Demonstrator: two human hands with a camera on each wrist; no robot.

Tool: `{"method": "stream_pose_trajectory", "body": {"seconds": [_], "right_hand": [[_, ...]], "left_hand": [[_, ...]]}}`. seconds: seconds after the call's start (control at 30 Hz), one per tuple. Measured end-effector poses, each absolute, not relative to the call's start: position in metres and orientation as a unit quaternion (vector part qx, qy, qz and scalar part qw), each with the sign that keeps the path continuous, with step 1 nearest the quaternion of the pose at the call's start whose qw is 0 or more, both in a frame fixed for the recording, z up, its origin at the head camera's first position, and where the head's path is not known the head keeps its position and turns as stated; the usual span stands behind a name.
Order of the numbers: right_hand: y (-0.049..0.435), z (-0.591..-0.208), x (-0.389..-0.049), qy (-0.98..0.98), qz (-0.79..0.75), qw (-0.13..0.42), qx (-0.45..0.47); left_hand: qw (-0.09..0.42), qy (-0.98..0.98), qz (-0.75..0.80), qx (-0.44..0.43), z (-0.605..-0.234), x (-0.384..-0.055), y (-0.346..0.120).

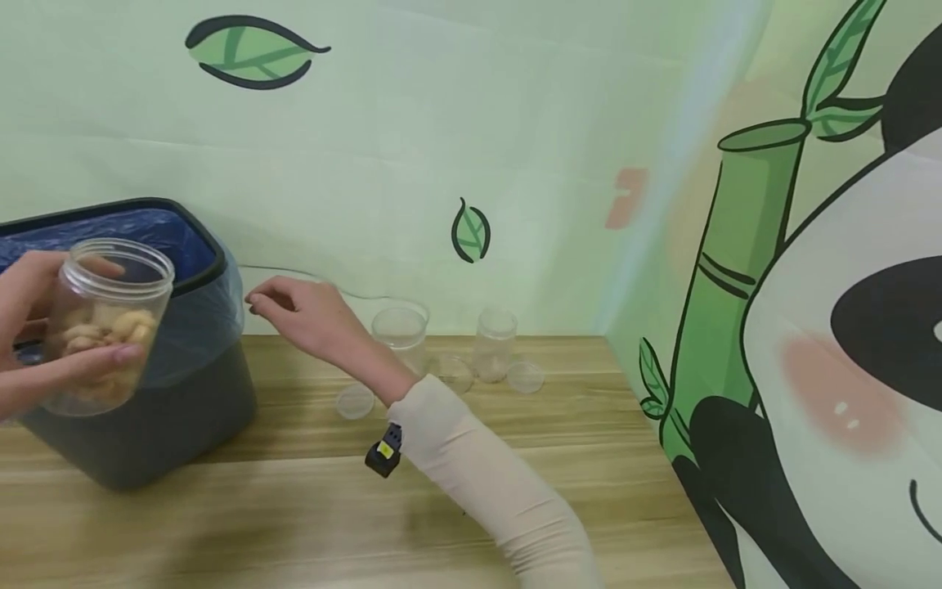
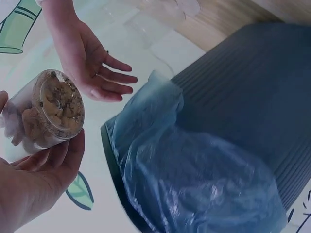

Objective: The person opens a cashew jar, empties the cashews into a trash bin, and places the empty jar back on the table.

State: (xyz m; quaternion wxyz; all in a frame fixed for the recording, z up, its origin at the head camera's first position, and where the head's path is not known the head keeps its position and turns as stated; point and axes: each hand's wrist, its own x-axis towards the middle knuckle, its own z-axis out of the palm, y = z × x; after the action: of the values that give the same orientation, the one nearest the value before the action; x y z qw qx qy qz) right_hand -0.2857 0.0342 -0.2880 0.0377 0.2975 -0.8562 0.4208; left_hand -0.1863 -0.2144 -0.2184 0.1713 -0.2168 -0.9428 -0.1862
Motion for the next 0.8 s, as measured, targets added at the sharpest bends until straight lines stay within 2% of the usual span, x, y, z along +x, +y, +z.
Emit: {"method": "stream_pose_trajectory", "body": {"seconds": [0.17, 0.33, 0.57, 0.8], "right_hand": [[0.031, -0.281, -0.288, -0.841, 0.454, 0.015, 0.292], [0.021, -0.272, -0.295, -0.788, 0.557, -0.041, 0.259], [0.004, -0.261, -0.306, -0.729, 0.649, -0.102, 0.194], [-0.003, -0.264, -0.31, -0.696, 0.679, -0.139, 0.188]], "left_hand": [[0.202, -0.942, -0.17, -0.207, -0.211, -0.193, -0.218], [0.211, -0.949, -0.148, -0.18, -0.202, -0.204, -0.222], [0.234, -0.934, -0.197, -0.186, -0.19, -0.229, -0.236], [0.259, -0.919, -0.232, -0.185, -0.177, -0.243, -0.245]]}}
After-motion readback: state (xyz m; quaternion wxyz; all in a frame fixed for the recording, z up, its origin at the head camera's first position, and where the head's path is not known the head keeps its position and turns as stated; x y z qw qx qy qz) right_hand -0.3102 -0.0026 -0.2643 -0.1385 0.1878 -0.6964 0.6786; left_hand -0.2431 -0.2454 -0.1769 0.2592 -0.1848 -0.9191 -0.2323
